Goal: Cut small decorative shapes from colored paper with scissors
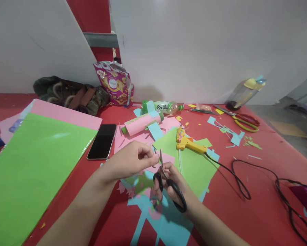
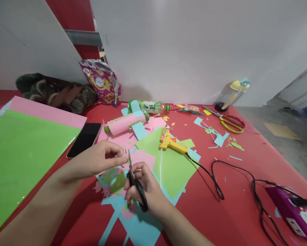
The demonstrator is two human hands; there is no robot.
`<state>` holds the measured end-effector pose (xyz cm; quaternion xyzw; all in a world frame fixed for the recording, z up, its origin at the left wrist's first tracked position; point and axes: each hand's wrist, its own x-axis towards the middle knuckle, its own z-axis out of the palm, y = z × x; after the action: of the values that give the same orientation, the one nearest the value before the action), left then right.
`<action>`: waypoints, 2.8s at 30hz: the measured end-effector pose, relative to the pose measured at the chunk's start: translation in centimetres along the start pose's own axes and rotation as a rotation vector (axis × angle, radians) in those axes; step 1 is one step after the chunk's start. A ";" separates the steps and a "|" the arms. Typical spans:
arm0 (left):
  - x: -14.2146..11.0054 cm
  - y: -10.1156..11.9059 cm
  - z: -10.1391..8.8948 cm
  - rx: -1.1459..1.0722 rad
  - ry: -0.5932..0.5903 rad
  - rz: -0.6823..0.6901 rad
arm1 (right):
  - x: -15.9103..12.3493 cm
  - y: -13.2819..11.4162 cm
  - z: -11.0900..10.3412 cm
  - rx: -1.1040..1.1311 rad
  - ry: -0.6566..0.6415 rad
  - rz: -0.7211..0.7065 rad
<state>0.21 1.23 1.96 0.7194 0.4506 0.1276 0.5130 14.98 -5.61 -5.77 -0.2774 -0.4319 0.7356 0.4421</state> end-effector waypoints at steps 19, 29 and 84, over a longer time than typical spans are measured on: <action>0.2 0.0 1.1 -0.090 0.100 0.016 | -0.1 -0.3 0.1 0.024 -0.005 -0.052; 0.3 0.1 1.9 -0.153 0.145 0.010 | 0.0 -0.3 0.3 0.032 0.073 -0.049; 0.8 0.1 3.3 -0.295 0.184 0.037 | 0.0 -0.1 0.4 -0.089 0.205 -0.133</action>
<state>2.85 -0.19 0.36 0.6297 0.4587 0.2672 0.5671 14.71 -5.69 -5.48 -0.3411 -0.4339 0.6525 0.5192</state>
